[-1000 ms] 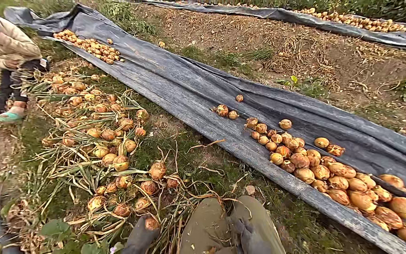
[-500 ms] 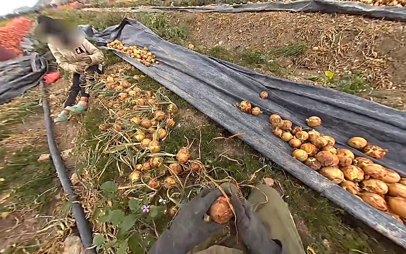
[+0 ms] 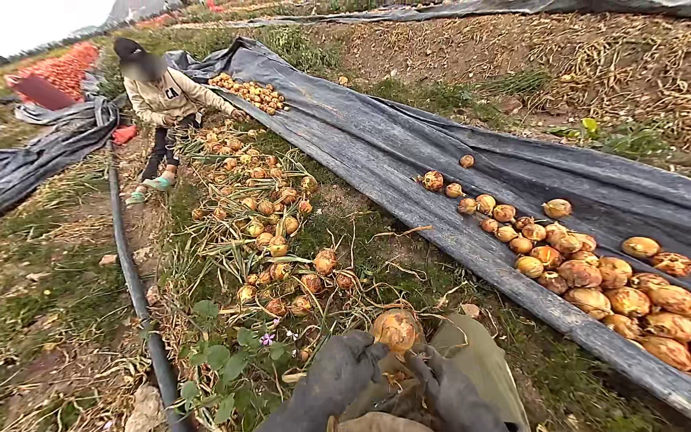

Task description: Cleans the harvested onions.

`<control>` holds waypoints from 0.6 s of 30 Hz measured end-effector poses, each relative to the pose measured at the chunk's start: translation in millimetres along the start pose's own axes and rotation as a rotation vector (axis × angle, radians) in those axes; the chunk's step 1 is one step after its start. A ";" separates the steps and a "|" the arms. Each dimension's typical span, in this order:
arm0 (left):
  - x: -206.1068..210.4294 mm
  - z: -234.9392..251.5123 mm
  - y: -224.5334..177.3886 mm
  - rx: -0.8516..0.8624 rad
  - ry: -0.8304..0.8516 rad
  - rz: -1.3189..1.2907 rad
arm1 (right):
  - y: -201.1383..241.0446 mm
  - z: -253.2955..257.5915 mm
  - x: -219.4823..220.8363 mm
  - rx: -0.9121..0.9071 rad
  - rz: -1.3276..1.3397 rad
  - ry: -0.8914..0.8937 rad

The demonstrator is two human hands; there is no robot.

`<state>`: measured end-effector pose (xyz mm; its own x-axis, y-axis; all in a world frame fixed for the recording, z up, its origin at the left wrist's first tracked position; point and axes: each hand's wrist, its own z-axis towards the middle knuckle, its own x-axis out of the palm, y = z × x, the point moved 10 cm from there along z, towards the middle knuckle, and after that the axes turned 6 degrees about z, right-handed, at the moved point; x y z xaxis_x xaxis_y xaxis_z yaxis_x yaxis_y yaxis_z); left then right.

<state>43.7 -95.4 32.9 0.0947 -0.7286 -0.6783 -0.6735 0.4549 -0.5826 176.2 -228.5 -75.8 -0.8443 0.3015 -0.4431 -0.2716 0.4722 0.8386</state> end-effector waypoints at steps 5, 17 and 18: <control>35.4 8.7 -35.7 0.081 0.212 0.432 | -2.9 1.9 23.9 0.164 0.565 0.002; 13.3 143.3 74.5 -0.285 0.296 0.655 | 44.3 67.3 -176.3 -0.069 -0.275 -0.488; 14.9 174.2 106.9 -0.249 0.192 0.729 | 39.2 74.8 -196.0 -0.025 -0.252 -0.540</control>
<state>100.7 31.5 -117.5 -0.5458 -0.3775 -0.7480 -0.6636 0.7399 0.1108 365.7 -207.1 20.2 -0.4000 0.5642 -0.7222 -0.4489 0.5664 0.6911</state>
